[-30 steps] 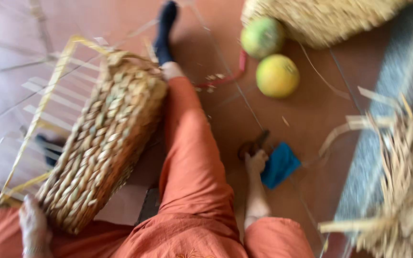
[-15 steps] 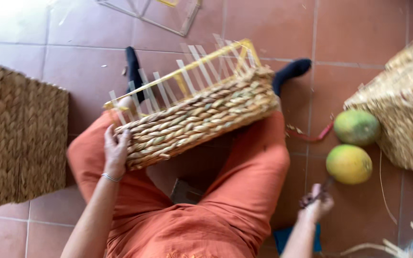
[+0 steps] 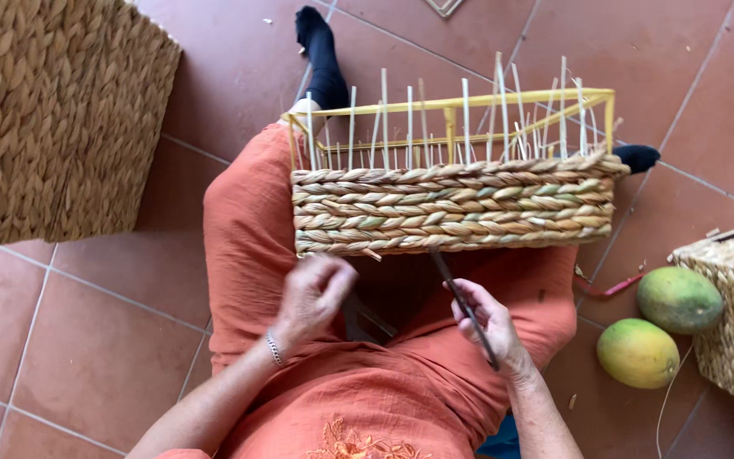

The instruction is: The person sits on the floor and wipes a woven water-hyacinth basket with a blue cloth, turning it to clean its sides. They then use scissors to trim the protruding straw ends sticking out from the basket's woven walls and rim.

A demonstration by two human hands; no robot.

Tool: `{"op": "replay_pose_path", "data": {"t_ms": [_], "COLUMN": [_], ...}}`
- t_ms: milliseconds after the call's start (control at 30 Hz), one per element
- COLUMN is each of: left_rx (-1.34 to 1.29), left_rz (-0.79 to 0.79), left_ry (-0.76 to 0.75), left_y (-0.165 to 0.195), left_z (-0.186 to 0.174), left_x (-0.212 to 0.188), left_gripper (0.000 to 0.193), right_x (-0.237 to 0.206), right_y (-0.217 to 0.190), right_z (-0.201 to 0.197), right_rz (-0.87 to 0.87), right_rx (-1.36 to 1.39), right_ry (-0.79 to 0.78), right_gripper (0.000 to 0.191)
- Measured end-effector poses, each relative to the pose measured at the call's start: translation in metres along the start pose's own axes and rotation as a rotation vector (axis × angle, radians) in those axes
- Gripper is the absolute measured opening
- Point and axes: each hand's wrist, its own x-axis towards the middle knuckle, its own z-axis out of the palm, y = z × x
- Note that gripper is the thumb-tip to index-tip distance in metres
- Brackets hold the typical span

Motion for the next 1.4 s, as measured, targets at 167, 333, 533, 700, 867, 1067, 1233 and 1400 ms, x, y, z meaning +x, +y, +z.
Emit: {"op": "replay_pose_path", "data": {"t_ms": [167, 333, 533, 700, 867, 1067, 1233, 1400], "left_rx": [-0.95, -1.241, -1.307, -1.297, -1.344, -1.382, -1.38, -1.397], "left_rz": [-0.938, -0.958, -0.935, -0.967, -0.944, -0.941, -0.923, -0.921], "left_ry": [-0.255, -0.071, -0.009, 0.013, 0.019, 0.017, 0.033, 0.041], "left_y": [0.006, 0.001, 0.0, 0.003, 0.008, 0.007, 0.005, 0.006], "left_z": [0.039, 0.057, 0.05, 0.045, 0.05, 0.054, 0.055, 0.053], "left_x": [-0.01, 0.005, -0.003, -0.004, -0.002, -0.003, 0.0, 0.001], "left_gripper": [0.024, 0.022, 0.02, 0.021, 0.02, 0.019, 0.017, 0.016], "right_x": [0.021, 0.037, 0.05, 0.068, 0.078, 0.08, 0.079, 0.08], "right_y": [-0.028, -0.041, -0.025, -0.016, -0.014, -0.011, -0.016, -0.027], "right_z": [0.03, 0.04, 0.046, 0.059, 0.071, 0.075, 0.075, 0.077], "right_rz": [-0.376, -0.661, -0.741, -0.777, -0.785, -0.787, -0.781, -0.779], "right_rx": [-0.863, -1.311, -1.506, -1.564, -1.564, -1.555, -1.543, -1.546], "right_ry": [0.195, 0.312, 0.356, 0.323, 0.327, 0.309, 0.264, 0.245], "right_gripper": [0.069, 0.064, 0.062, 0.061, 0.058, 0.057, 0.059, 0.061]}}
